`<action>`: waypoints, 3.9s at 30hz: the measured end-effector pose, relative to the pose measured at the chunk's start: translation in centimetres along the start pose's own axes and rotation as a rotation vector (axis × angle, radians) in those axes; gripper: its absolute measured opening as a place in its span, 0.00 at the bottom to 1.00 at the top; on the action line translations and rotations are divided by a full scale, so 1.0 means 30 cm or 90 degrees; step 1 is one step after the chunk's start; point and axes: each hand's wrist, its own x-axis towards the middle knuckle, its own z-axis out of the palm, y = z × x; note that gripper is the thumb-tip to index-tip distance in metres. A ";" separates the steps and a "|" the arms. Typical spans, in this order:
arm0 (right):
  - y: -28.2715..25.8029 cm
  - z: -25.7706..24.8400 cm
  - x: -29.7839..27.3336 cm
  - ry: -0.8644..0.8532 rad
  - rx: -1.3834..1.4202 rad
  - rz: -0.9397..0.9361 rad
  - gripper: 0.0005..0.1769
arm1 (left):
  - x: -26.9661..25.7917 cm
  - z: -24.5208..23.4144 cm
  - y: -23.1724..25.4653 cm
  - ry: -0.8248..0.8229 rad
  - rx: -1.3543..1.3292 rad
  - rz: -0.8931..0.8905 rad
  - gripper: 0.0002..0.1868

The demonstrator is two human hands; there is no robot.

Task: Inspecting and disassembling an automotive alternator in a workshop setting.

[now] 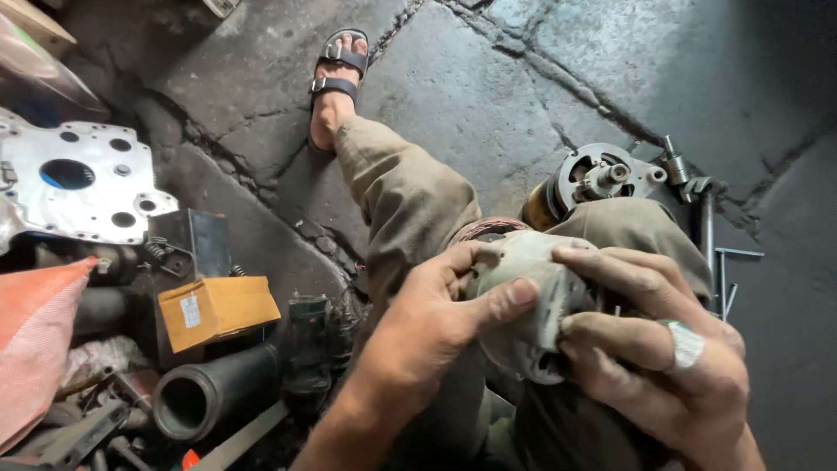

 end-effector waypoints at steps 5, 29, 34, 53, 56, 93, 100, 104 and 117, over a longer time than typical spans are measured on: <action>-0.017 0.033 0.008 -0.034 -0.055 -0.023 0.11 | -0.014 -0.070 -0.026 0.004 -0.045 -0.014 0.24; 0.092 -0.013 -0.109 0.031 0.082 -0.044 0.14 | -0.090 0.117 0.062 0.201 0.556 -0.072 0.34; 0.102 -0.023 -0.111 0.031 0.079 -0.070 0.14 | -0.093 0.085 -0.002 0.184 0.503 0.047 0.33; 0.125 -0.011 -0.122 0.097 0.117 -0.026 0.12 | -0.072 0.052 -0.003 0.011 0.081 -0.063 0.40; 0.134 -0.014 -0.121 0.099 0.126 -0.040 0.12 | -0.064 0.064 -0.009 0.010 0.133 -0.039 0.40; 0.084 0.041 -0.151 0.251 0.117 0.065 0.09 | -0.091 0.085 0.018 0.045 0.132 -0.089 0.23; 0.058 0.028 -0.189 0.231 0.017 0.111 0.13 | -0.091 0.080 0.021 0.036 0.125 -0.097 0.23; 0.019 0.056 -0.184 0.267 0.022 0.132 0.15 | -0.096 0.068 -0.002 0.020 0.067 -0.083 0.23; 0.040 0.047 -0.189 0.237 0.097 0.124 0.10 | -0.088 0.057 -0.020 0.017 0.017 -0.070 0.24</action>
